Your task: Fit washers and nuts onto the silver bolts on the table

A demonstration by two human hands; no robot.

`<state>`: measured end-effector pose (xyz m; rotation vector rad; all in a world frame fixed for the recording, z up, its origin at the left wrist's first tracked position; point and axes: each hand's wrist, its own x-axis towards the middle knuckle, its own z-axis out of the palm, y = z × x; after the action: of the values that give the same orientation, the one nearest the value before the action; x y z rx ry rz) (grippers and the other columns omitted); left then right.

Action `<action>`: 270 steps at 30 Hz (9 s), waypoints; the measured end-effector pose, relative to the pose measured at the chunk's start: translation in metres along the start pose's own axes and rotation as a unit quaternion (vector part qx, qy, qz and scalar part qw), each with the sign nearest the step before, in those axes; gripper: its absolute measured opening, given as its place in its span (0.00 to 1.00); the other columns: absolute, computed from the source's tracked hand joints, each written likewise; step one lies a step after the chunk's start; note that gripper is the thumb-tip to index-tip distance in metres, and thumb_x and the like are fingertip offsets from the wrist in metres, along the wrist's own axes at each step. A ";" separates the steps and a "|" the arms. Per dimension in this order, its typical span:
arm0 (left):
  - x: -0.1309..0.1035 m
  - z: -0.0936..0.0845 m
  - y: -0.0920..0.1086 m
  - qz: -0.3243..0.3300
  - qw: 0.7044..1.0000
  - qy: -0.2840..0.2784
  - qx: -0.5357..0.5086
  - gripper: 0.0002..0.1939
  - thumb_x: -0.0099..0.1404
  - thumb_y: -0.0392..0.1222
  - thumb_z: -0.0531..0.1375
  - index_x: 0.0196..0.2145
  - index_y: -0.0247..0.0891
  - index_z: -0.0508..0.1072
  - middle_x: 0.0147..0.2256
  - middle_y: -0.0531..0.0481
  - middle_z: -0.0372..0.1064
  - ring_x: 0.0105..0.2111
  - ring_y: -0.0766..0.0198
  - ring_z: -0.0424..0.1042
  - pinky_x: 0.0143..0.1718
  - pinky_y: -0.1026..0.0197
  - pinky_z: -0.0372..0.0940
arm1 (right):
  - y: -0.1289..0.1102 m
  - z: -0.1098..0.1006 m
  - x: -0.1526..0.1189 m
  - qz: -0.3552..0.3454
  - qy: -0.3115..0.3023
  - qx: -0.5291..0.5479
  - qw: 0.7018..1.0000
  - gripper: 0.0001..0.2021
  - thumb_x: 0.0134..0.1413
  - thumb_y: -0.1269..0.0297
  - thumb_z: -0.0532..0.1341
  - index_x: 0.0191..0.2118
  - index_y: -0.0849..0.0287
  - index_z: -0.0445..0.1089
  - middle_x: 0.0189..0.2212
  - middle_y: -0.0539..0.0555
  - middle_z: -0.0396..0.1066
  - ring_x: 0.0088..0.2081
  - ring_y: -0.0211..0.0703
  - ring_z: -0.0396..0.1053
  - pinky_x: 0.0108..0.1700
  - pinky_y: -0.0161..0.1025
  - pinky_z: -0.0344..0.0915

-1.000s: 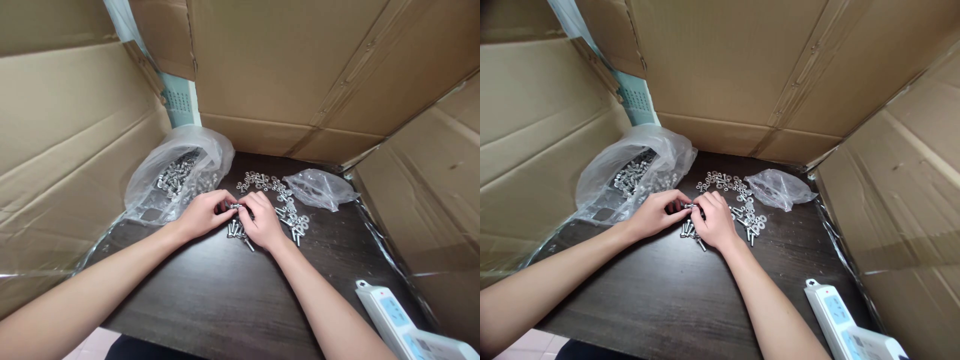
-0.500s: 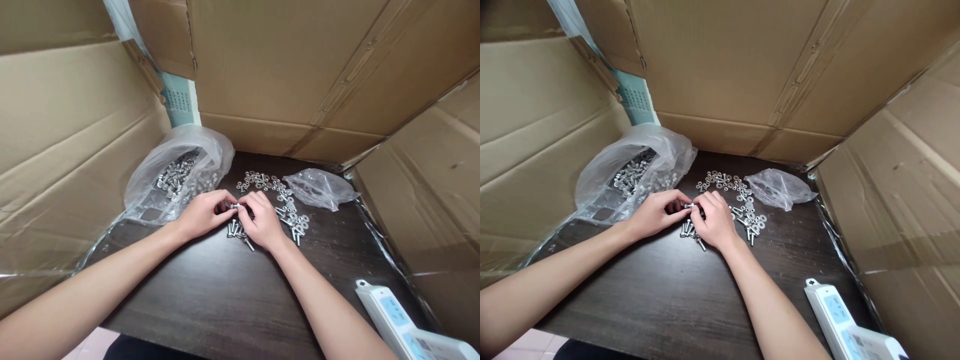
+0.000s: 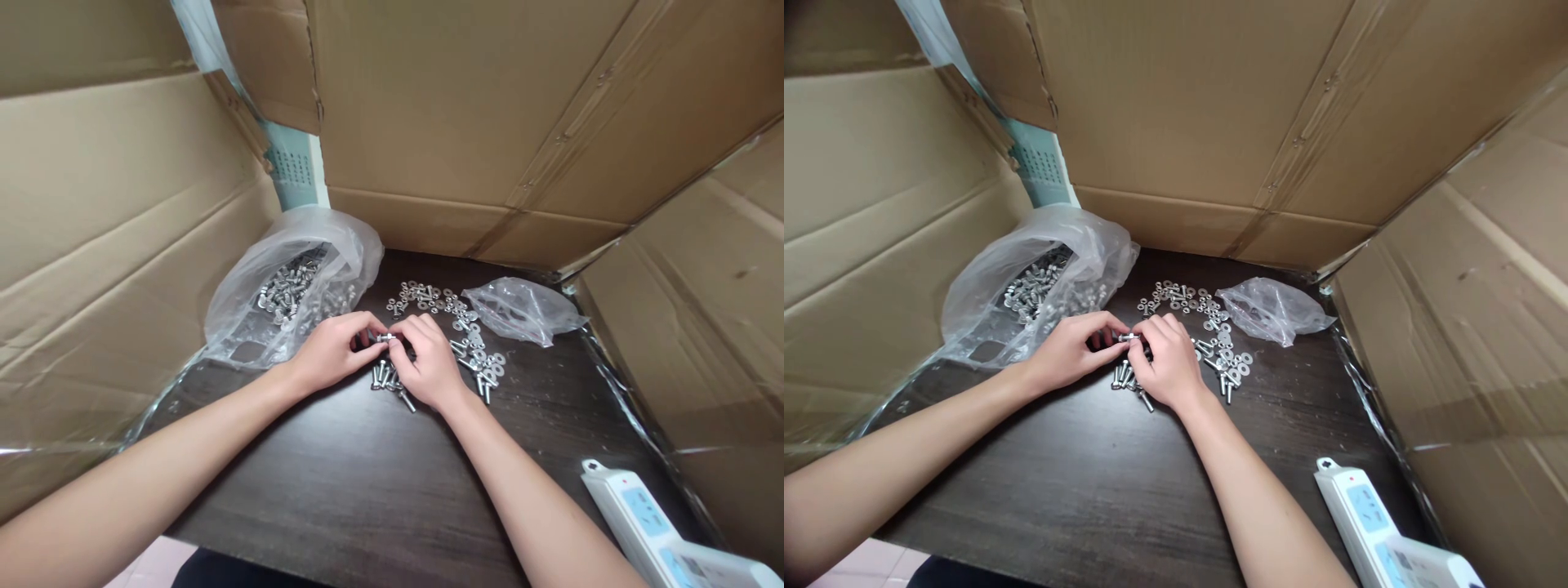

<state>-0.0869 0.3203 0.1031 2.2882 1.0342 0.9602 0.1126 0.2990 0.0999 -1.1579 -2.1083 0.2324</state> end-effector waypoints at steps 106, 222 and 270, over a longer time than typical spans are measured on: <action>-0.002 0.000 -0.002 0.006 1.000 -0.014 -0.008 0.06 0.69 0.41 0.64 0.43 0.39 0.76 0.32 0.53 0.73 0.30 0.66 0.72 0.33 0.64 0.66 | 0.001 -0.001 0.000 0.005 -0.015 -0.020 1.000 0.09 0.65 0.68 0.54 0.36 0.57 0.70 0.34 0.55 0.73 0.38 0.49 0.65 0.41 0.47 0.58; -0.001 0.000 0.002 0.013 1.000 -0.017 0.007 0.08 0.69 0.43 0.63 0.44 0.39 0.76 0.35 0.52 0.76 0.31 0.65 0.73 0.34 0.63 0.66 | -0.001 -0.001 0.002 0.004 -0.003 0.015 1.000 0.09 0.61 0.69 0.55 0.30 0.56 0.68 0.29 0.53 0.69 0.36 0.47 0.63 0.39 0.44 0.61; -0.001 0.000 -0.001 0.014 1.000 -0.013 -0.012 0.07 0.69 0.41 0.64 0.44 0.39 0.76 0.35 0.53 0.76 0.31 0.67 0.73 0.33 0.65 0.67 | 0.001 0.001 0.000 -0.015 0.013 0.022 1.000 0.07 0.61 0.71 0.57 0.35 0.58 0.72 0.31 0.54 0.72 0.37 0.48 0.65 0.40 0.44 0.64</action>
<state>-0.0884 0.3201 0.1019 2.2950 0.9777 0.9469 0.1123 0.2999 0.0992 -1.0978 -2.0851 0.2475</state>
